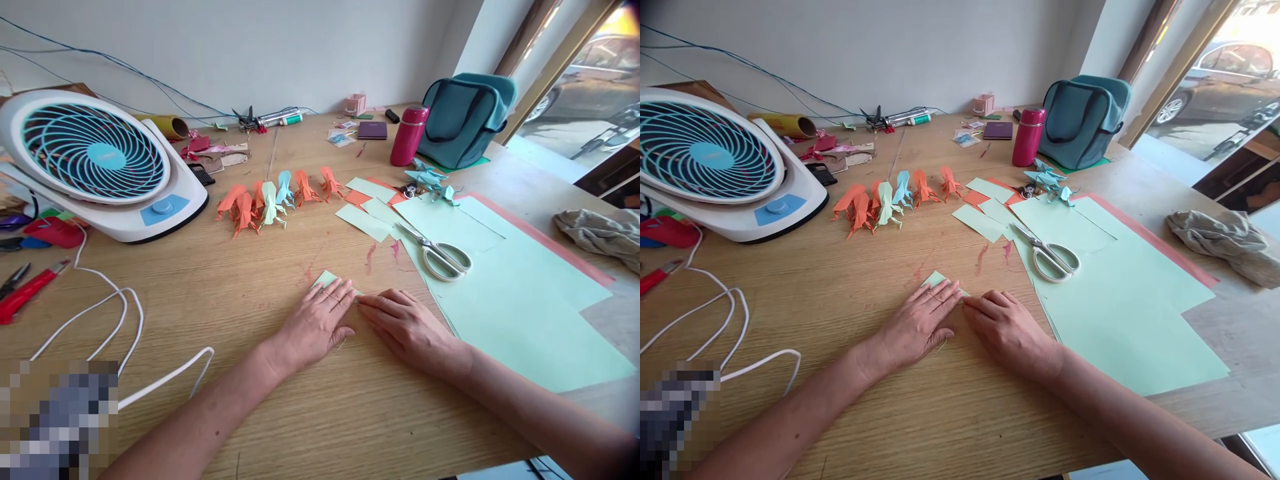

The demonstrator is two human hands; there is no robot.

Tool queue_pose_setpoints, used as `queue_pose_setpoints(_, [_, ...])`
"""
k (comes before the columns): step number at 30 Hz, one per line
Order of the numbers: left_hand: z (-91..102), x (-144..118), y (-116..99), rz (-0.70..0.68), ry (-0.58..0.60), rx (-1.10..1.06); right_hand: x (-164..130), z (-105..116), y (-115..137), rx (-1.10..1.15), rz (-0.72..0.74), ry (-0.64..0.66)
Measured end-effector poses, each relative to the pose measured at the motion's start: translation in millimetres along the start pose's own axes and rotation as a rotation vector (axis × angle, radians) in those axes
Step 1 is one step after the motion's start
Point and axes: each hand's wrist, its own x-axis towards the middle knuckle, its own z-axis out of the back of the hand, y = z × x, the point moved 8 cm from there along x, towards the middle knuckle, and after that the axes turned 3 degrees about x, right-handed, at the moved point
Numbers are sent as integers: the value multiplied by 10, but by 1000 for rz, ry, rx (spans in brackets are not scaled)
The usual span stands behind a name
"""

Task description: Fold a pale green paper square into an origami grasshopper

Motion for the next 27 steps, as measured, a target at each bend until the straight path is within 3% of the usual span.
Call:
queue_pose_setpoints(17, [-60, -103, 31, 82, 183, 104, -45, 39, -34, 55, -24, -38])
queue_pose_setpoints(27, [-26, -189, 119, 123, 127, 158, -57, 46, -44, 62, -29, -43])
